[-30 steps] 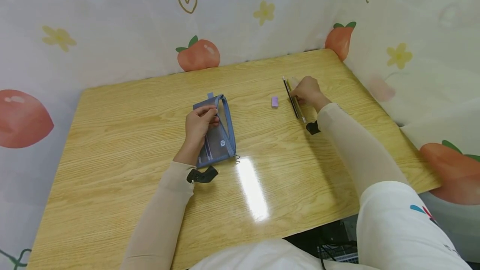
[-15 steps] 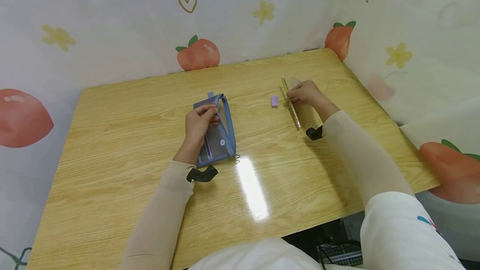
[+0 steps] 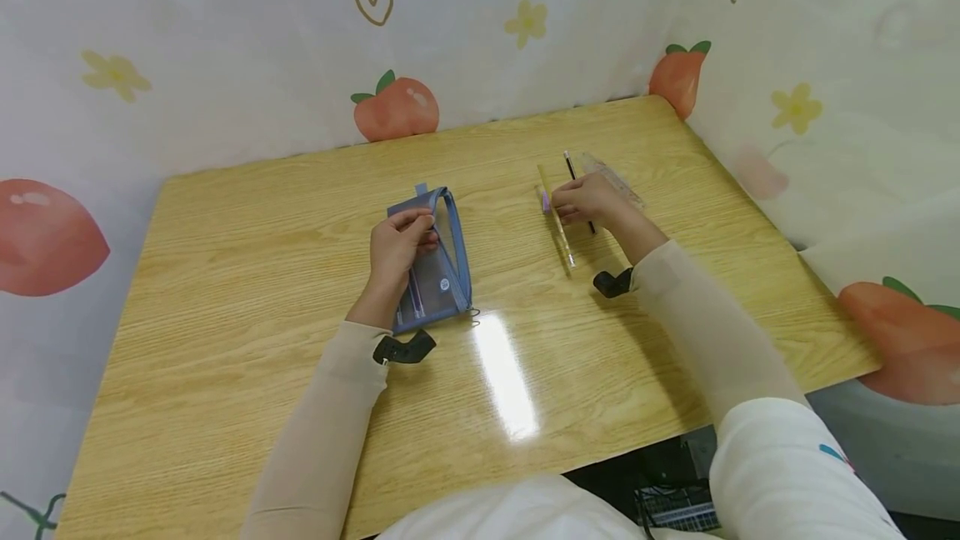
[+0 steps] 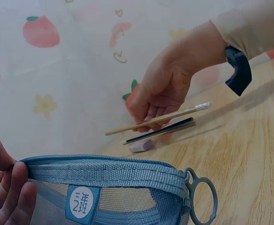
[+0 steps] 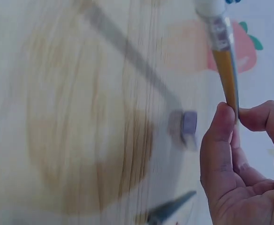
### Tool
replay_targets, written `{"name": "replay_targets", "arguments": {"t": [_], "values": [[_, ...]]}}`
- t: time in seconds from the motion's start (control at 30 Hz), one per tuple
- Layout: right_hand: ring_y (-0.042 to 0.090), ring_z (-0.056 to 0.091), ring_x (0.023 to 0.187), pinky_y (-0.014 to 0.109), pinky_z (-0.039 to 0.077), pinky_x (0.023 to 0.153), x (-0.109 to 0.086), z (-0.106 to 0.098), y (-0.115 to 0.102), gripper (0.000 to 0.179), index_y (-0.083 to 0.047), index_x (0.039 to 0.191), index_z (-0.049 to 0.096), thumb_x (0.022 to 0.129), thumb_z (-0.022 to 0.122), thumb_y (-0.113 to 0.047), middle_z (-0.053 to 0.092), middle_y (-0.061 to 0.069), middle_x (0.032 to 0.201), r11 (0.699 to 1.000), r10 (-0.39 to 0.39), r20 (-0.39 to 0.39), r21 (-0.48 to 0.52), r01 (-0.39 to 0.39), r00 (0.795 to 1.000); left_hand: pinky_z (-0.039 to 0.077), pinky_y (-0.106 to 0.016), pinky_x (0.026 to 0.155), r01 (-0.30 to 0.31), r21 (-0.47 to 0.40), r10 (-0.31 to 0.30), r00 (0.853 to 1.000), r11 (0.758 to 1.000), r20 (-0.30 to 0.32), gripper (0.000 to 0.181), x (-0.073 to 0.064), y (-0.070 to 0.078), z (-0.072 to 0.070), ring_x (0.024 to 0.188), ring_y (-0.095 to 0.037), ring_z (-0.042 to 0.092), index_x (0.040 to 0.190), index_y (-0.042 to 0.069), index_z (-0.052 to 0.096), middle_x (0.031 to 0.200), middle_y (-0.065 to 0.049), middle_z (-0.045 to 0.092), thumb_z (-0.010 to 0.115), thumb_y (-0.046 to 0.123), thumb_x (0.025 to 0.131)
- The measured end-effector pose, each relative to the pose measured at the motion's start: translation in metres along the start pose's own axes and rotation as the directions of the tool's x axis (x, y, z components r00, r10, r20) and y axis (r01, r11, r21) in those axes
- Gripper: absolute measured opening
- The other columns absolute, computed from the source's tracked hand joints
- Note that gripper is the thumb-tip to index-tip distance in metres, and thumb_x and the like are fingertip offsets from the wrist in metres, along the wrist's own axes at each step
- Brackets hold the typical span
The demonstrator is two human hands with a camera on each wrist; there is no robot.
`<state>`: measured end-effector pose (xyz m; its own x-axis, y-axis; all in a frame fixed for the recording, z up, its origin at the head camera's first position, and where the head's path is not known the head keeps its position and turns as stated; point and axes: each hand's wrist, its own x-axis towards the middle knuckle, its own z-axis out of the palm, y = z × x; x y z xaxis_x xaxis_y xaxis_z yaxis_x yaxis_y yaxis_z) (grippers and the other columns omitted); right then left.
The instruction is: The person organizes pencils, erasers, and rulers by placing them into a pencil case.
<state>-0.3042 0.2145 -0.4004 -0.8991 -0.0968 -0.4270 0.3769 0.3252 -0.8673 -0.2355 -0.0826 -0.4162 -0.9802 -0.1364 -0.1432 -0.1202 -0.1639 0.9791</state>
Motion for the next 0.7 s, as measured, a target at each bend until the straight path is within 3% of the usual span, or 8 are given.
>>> {"name": "replay_targets", "arguments": {"t": [0.33,0.4,0.5,0.6,0.7], "values": [[0.016,0.062,0.075,0.03,0.054,0.074,0.0,0.022,-0.005,0.038,0.003,0.122,0.05,0.089,0.057,-0.015,0.054,0.018,0.112,0.988,-0.024,0.056,0.156,0.015,0.998,0.056,-0.028,0.06,-0.001,0.033,0.001,1.0,0.999,-0.002,0.018,0.002,-0.002,0.001,0.06,-0.014,0.063,0.096,0.004,0.067,0.077,-0.009,0.066,0.068,0.012,0.08],[0.016,0.061,0.075,0.031,0.053,0.077,0.0,0.026,-0.006,0.038,0.003,0.122,0.049,0.089,0.057,-0.014,0.054,0.018,0.113,0.983,-0.026,0.072,0.183,0.013,0.997,0.056,-0.029,0.06,0.009,0.03,-0.009,1.0,1.0,-0.003,0.02,0.002,-0.003,0.001,0.061,-0.014,0.063,0.097,0.004,0.067,0.077,-0.009,0.066,0.068,0.013,0.08],[0.016,0.06,0.077,0.035,0.049,0.085,0.0,0.034,-0.007,0.039,0.003,0.124,0.047,0.09,0.056,-0.013,0.053,0.018,0.115,0.979,-0.027,0.093,0.204,0.008,0.995,0.056,-0.03,0.059,-0.027,0.023,0.027,1.0,0.999,0.002,0.022,0.012,-0.015,-0.001,0.061,-0.017,0.063,0.096,0.005,0.067,0.076,-0.011,0.065,0.071,0.017,0.078],[0.016,0.06,0.08,0.032,0.05,0.084,0.0,0.04,-0.009,0.041,0.003,0.126,0.046,0.09,0.056,-0.013,0.051,0.02,0.119,0.974,-0.036,0.107,0.225,0.011,0.994,0.056,-0.031,0.059,-0.043,0.036,0.043,0.999,0.998,0.003,0.023,0.019,-0.024,-0.003,0.062,-0.018,0.063,0.096,0.007,0.068,0.077,-0.011,0.065,0.071,0.02,0.077],[0.016,0.061,0.079,0.029,0.051,0.08,-0.001,0.046,-0.011,0.04,0.003,0.125,0.047,0.09,0.056,-0.012,0.051,0.022,0.121,0.966,-0.044,0.106,0.257,0.016,0.993,0.056,-0.03,0.058,-0.028,0.023,0.028,1.0,0.999,0.008,0.021,0.012,-0.015,-0.001,0.06,-0.016,0.063,0.096,0.005,0.067,0.075,-0.01,0.065,0.07,0.017,0.079]]}}
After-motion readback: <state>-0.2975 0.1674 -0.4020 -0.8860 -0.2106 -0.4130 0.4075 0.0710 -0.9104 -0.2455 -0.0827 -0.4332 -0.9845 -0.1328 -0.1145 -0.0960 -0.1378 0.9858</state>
